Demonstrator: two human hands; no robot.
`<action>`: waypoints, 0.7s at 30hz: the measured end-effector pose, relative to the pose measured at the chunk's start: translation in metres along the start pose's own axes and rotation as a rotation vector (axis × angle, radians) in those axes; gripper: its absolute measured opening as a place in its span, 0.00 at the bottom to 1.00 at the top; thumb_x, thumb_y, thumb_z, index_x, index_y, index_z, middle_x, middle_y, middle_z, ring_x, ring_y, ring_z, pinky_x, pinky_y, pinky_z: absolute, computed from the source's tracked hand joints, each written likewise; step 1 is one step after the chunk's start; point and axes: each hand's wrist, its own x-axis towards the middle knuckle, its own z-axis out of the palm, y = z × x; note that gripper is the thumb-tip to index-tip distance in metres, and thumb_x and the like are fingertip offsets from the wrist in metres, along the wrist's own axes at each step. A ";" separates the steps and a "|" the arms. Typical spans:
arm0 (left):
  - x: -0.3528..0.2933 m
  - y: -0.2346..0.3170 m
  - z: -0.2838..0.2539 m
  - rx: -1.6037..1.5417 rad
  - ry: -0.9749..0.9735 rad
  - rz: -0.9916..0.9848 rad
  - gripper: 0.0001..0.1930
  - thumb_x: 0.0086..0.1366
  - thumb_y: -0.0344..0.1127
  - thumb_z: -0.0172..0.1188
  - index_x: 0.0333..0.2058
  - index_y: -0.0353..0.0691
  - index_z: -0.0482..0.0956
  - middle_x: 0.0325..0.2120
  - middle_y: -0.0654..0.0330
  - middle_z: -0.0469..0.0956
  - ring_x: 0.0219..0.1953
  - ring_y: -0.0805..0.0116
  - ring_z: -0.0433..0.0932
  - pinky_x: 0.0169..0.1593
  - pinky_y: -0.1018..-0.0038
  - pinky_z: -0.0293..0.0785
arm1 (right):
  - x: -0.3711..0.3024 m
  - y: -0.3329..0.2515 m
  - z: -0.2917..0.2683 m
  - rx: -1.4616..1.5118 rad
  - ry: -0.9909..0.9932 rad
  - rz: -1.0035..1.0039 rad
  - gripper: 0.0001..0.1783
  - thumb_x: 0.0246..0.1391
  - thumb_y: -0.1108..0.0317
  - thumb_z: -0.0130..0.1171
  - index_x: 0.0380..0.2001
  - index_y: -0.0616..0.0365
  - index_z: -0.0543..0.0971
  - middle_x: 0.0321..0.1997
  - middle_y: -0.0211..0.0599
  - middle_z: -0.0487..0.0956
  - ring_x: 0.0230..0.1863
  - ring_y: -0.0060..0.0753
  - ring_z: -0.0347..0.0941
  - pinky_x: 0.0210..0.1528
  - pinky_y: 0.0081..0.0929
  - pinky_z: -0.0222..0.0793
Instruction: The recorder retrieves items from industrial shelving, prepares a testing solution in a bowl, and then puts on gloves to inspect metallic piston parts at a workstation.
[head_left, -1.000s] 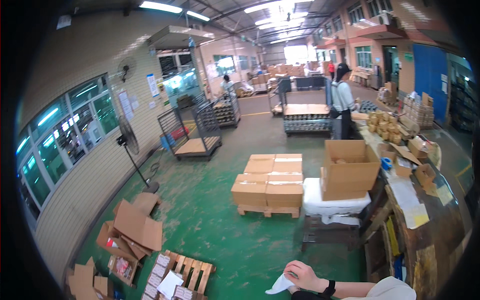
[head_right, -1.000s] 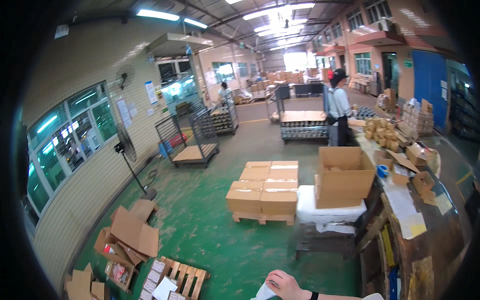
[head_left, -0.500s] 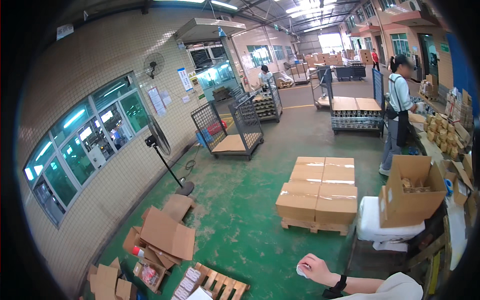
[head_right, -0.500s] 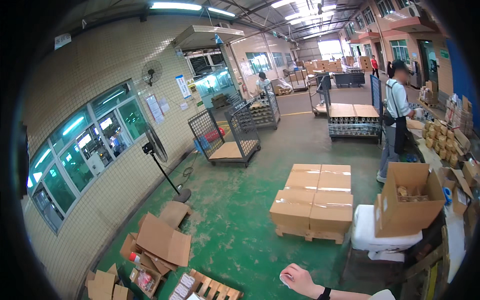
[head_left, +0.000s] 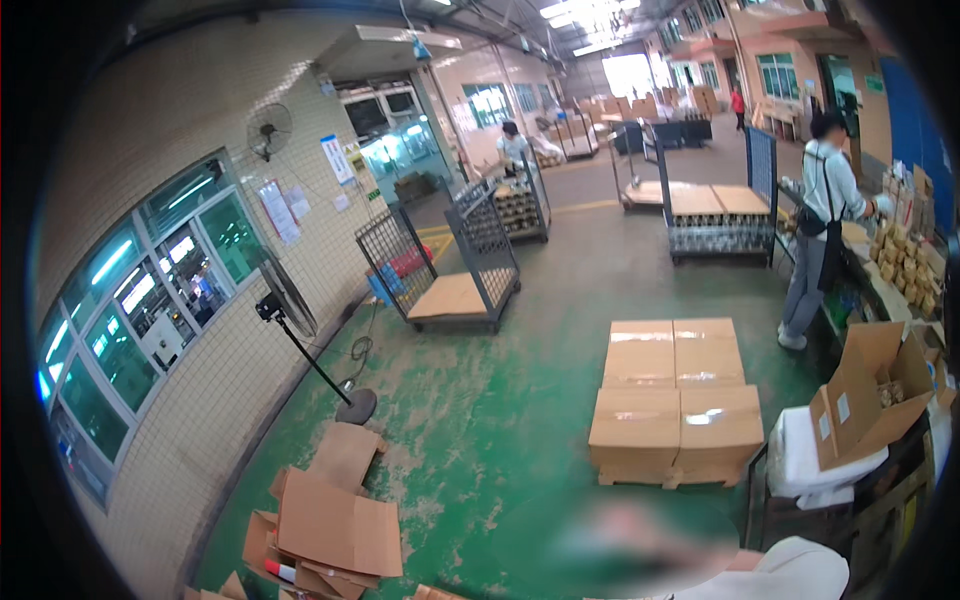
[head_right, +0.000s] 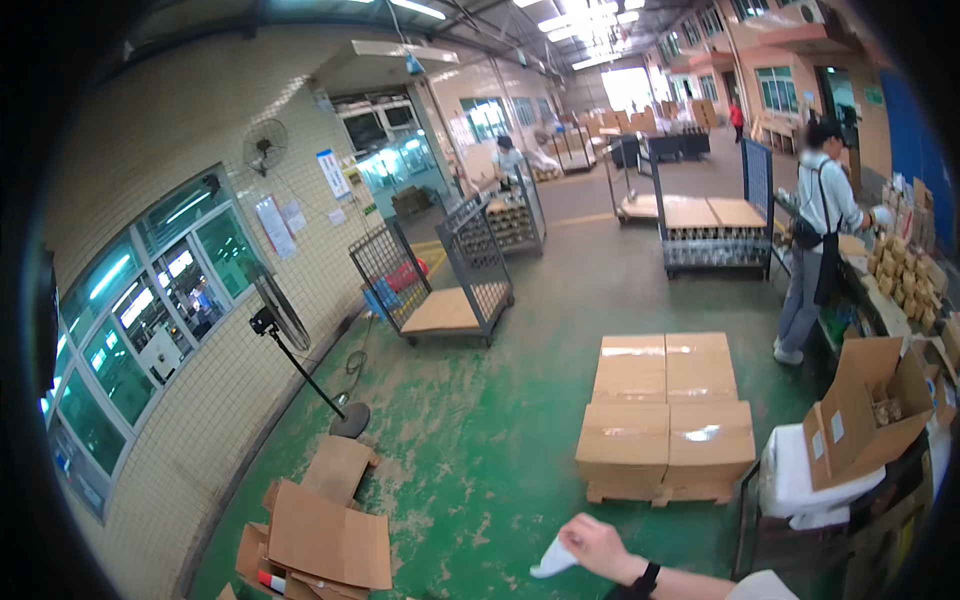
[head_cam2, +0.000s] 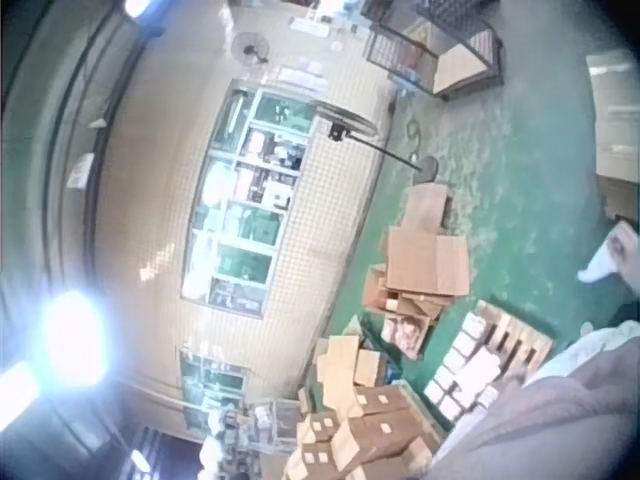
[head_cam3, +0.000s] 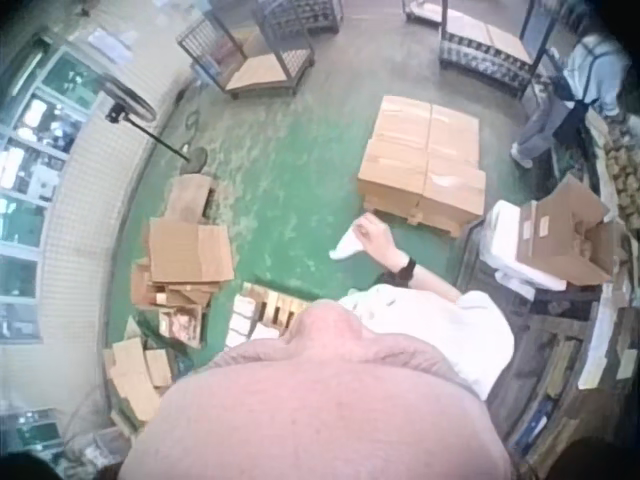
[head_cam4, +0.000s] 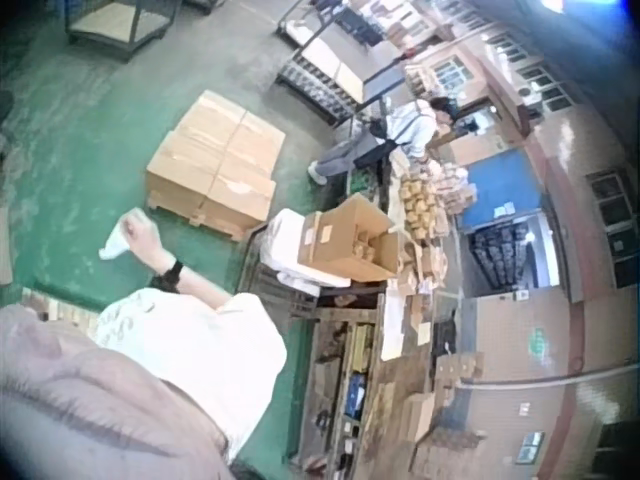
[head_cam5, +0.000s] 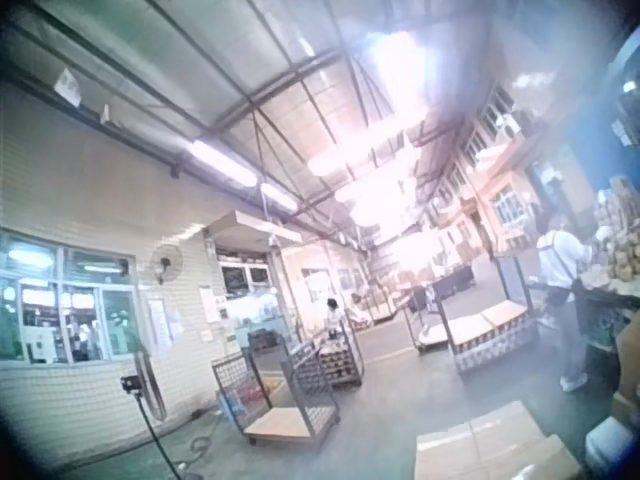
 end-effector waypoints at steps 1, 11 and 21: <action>0.003 -0.021 -0.003 0.018 0.013 0.062 0.14 0.61 0.40 0.54 0.37 0.34 0.78 0.24 0.51 0.79 0.26 0.52 0.78 0.32 0.60 0.73 | 0.022 0.004 0.006 0.000 0.016 0.000 0.04 0.50 0.73 0.61 0.30 0.57 0.77 0.30 0.39 0.76 0.30 0.42 0.77 0.30 0.32 0.73; 0.390 0.005 0.012 -0.596 -0.405 -0.503 0.12 0.62 0.39 0.60 0.32 0.35 0.76 0.24 0.48 0.79 0.27 0.54 0.80 0.32 0.63 0.73 | 0.274 0.122 0.014 -0.069 0.179 0.064 0.03 0.50 0.75 0.60 0.30 0.61 0.77 0.31 0.41 0.73 0.32 0.46 0.74 0.32 0.34 0.70; 0.634 0.083 0.034 -1.058 -0.637 -0.447 0.13 0.63 0.44 0.61 0.37 0.41 0.77 0.24 0.54 0.82 0.25 0.58 0.81 0.29 0.65 0.73 | 0.493 0.201 0.075 0.023 -0.036 0.153 0.05 0.47 0.75 0.64 0.30 0.60 0.80 0.30 0.34 0.74 0.28 0.28 0.73 0.29 0.24 0.69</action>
